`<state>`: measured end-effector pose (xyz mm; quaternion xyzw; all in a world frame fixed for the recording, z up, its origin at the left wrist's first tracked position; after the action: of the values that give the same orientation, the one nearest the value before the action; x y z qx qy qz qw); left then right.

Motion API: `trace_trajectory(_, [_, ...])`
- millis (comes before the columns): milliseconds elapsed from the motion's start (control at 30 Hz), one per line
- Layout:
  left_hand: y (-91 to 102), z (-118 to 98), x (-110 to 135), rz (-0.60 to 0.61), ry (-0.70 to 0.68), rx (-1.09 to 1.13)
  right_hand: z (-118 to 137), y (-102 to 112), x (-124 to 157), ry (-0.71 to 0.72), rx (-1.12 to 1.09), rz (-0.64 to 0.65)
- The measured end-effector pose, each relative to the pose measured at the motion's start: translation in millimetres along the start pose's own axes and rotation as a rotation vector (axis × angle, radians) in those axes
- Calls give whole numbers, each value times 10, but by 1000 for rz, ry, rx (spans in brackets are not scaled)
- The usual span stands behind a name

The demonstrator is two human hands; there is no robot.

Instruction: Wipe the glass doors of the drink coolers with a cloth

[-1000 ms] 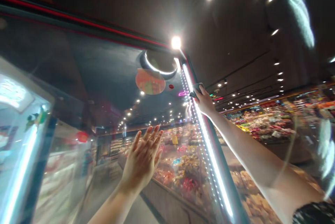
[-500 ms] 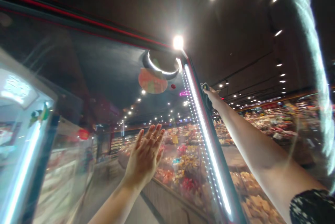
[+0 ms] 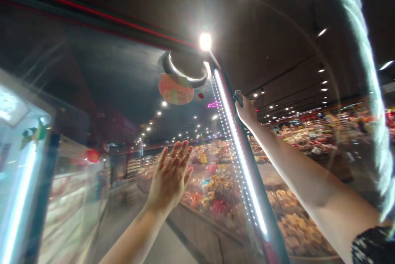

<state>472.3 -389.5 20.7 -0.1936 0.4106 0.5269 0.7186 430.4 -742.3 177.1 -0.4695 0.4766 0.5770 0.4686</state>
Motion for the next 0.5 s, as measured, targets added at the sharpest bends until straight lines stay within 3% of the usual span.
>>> trace_trajectory(100, [-29, 16, 9, -9, -6, -34, 300, -38, -129, 103, 113, 71])
trace_trajectory(233, [-52, 28, 26, -10, 2, -56, 449, -126, -76, 187, 310, 199])
trace_trajectory(400, [-60, 30, 45, 22, 17, -55, 611, -226, -46, -14, 307, 101])
trace_trajectory(500, [-75, 38, 59, 38, 17, -45, 656, -240, 86, 66, 334, 79])
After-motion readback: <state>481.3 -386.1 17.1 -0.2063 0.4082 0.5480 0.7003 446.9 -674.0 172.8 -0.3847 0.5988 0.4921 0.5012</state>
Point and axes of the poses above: each hand's wrist, its own x-axis away from the middle knuckle, its own y-axis out of the back of the hand, z = x × y, the point moved 2 cm from there along -x, towards the middle knuckle, and after that the axes turned 12 degrees about z, right-handed, at the moved point
